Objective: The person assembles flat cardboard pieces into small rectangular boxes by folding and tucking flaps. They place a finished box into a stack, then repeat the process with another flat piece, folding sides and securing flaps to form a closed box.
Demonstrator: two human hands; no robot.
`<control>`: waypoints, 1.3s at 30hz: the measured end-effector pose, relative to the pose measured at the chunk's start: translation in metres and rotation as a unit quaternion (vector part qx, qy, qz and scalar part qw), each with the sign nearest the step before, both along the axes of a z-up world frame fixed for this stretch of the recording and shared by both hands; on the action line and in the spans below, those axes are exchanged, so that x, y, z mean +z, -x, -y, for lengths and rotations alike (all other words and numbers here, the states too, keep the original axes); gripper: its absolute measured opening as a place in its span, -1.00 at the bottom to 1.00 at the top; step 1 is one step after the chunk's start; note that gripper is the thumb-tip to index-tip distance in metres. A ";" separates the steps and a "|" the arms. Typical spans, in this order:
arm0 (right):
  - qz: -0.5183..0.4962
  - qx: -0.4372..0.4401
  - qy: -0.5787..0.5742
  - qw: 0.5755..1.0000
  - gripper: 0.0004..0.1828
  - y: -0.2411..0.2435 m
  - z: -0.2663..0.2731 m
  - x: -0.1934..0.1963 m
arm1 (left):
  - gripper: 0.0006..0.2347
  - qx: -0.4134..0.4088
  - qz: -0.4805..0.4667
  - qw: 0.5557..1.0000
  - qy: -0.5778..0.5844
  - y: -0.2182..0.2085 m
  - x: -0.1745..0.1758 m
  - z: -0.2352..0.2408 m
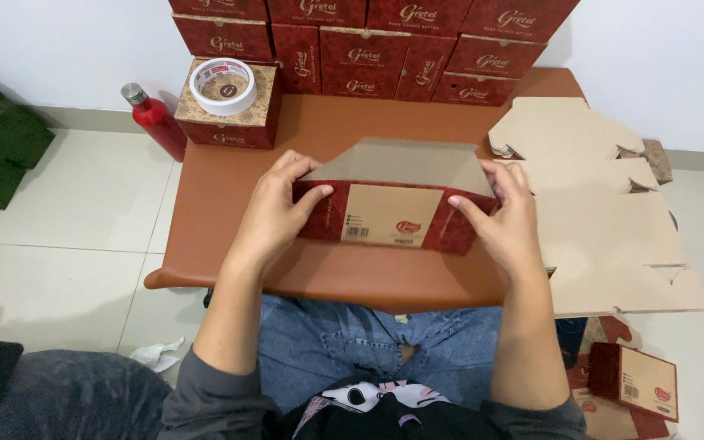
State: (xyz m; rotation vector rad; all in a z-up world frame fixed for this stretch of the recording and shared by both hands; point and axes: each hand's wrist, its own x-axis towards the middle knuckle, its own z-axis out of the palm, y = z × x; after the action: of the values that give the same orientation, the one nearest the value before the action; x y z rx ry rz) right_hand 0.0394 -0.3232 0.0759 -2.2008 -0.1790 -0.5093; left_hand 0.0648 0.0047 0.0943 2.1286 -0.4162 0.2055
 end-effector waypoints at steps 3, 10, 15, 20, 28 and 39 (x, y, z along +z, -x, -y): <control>0.053 0.031 0.048 0.997 -0.54 0.020 0.000 0.014 | -0.81 -0.053 0.047 0.996 0.054 0.032 0.026 0.001; -0.012 0.176 0.213 0.961 -0.57 0.072 -0.013 -0.016 | -0.75 -0.217 0.001 0.973 -0.083 0.076 -0.007 -0.016; -0.184 0.270 0.156 0.932 -0.23 0.082 -0.018 -0.002 | -0.72 -0.217 -0.090 0.971 -0.050 0.078 -0.017 -0.014; -0.197 0.101 0.097 0.970 -0.54 0.057 -0.006 -0.029 | -0.77 -0.065 -0.124 0.990 -0.031 0.051 -0.044 -0.011; -0.064 -0.065 0.214 0.972 -0.21 0.034 -0.034 -0.050 | -0.64 0.085 -0.120 0.970 -0.194 0.032 -0.062 0.002; -0.129 0.119 0.364 0.915 -0.09 0.081 -0.099 -0.064 | -0.55 0.073 -0.077 0.976 -0.190 0.032 -0.069 -0.002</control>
State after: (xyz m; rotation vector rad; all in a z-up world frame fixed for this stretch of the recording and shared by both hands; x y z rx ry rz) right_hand -0.0419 -0.2240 0.0122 -2.8842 -0.5603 0.0111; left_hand 0.0325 0.0063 0.0248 2.5330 -0.2187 0.0430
